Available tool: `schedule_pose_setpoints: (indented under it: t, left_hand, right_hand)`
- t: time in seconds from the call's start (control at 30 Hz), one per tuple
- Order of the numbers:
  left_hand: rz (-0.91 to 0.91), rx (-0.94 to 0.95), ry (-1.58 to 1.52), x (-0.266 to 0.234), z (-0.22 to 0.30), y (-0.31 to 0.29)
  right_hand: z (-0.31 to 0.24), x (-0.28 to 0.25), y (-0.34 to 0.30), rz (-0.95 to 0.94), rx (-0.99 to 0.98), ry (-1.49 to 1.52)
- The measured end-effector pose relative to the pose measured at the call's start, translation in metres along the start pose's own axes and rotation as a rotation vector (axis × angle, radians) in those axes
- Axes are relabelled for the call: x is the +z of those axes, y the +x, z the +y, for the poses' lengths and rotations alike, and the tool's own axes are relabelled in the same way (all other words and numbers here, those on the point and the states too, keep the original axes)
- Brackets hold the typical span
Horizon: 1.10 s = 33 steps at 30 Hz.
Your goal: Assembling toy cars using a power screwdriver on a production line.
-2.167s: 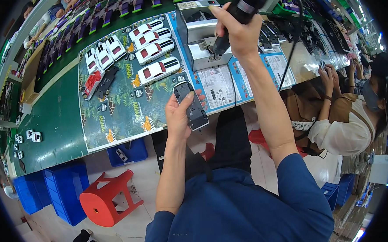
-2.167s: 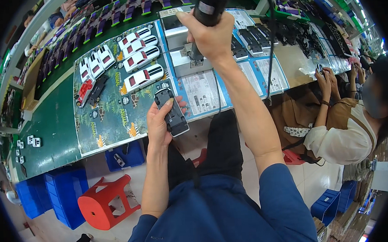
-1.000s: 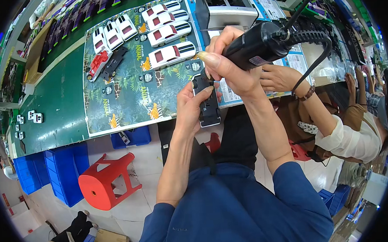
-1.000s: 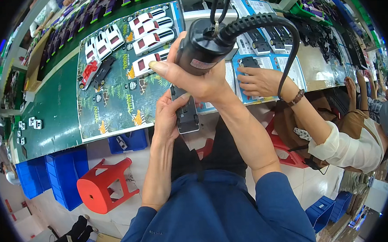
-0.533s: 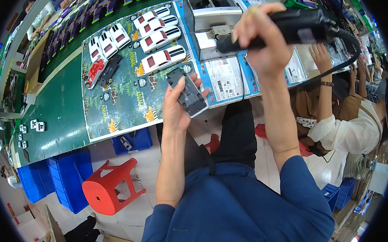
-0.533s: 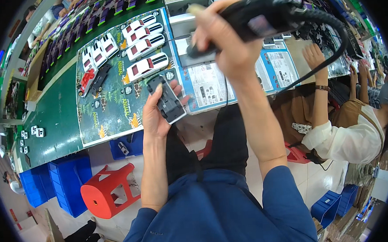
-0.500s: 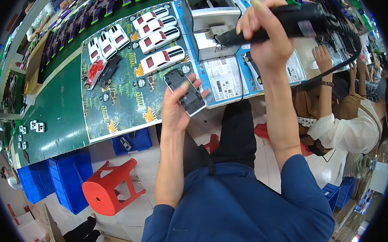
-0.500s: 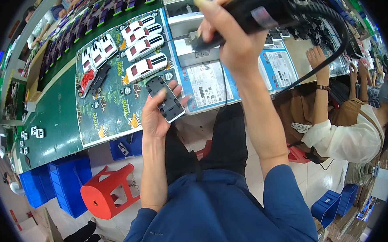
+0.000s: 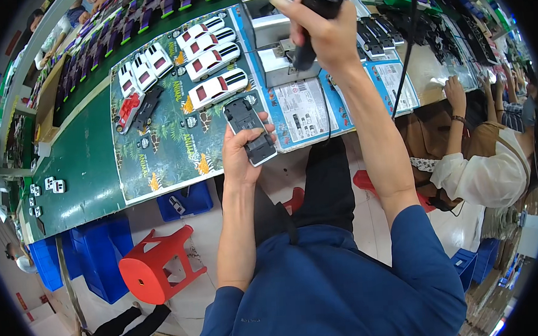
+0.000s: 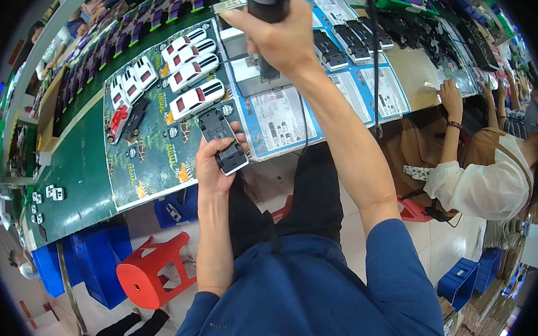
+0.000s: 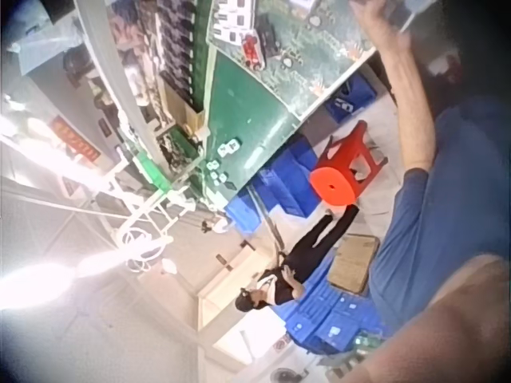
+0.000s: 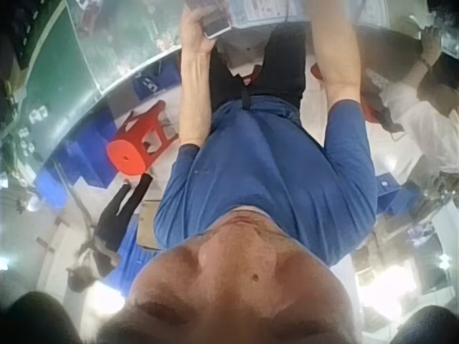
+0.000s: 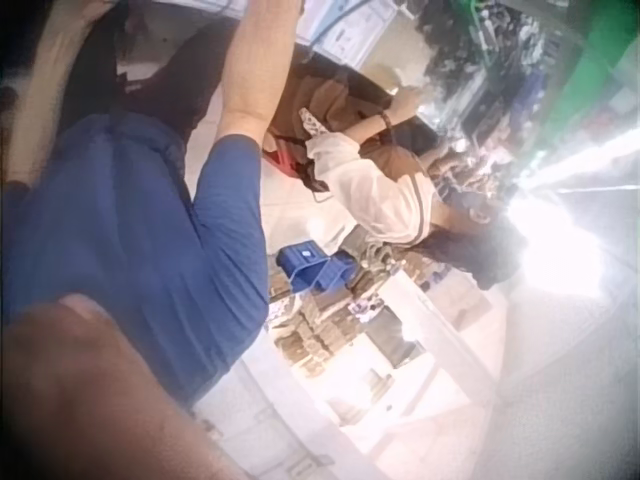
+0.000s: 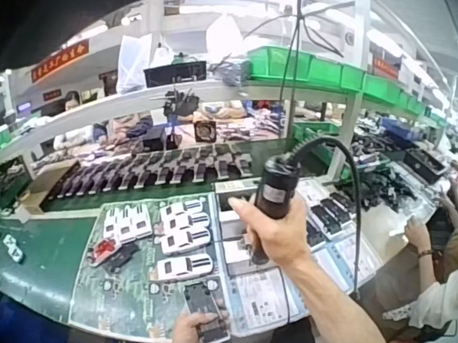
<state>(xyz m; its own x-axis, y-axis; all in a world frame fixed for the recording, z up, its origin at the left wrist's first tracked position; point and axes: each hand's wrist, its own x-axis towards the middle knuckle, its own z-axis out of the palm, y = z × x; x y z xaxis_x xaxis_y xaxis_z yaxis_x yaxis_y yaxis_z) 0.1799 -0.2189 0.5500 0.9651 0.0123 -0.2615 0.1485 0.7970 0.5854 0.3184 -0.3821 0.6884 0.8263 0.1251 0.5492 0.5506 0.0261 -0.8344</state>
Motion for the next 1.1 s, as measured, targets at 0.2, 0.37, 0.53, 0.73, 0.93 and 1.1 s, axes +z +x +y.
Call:
schedule_pose_setpoints:
  t: [0.2, 0.37, 0.53, 0.73, 0.93, 1.1]
  left_hand:
    - [0.025, -0.002, -0.065, 0.007, 0.001, 0.002]
    - [0.028, -0.018, -0.15, 0.0, 0.001, 0.009]
    - [0.043, -0.046, -0.175, 0.002, 0.001, 0.009]
    - [-0.012, -0.131, -0.248, -0.008, -0.001, 0.017]
    - [-0.13, -0.157, -0.329, 0.001, 0.003, 0.015]
    - [-0.165, -0.196, -0.346, 0.0, 0.003, 0.016]
  right_hand:
    - [-0.039, 0.004, -0.07, -0.074, 0.19, 0.686]
    - [-0.044, 0.028, -0.095, -0.12, 0.18, 0.698]
    - [-0.041, 0.036, -0.096, -0.165, 0.157, 0.545]
    - [-0.034, 0.041, -0.092, -0.269, 0.218, 0.544]
    - [-0.024, 0.041, -0.088, -0.38, 0.242, 0.63]
    - [-0.024, 0.042, -0.087, -0.376, 0.255, 0.618]
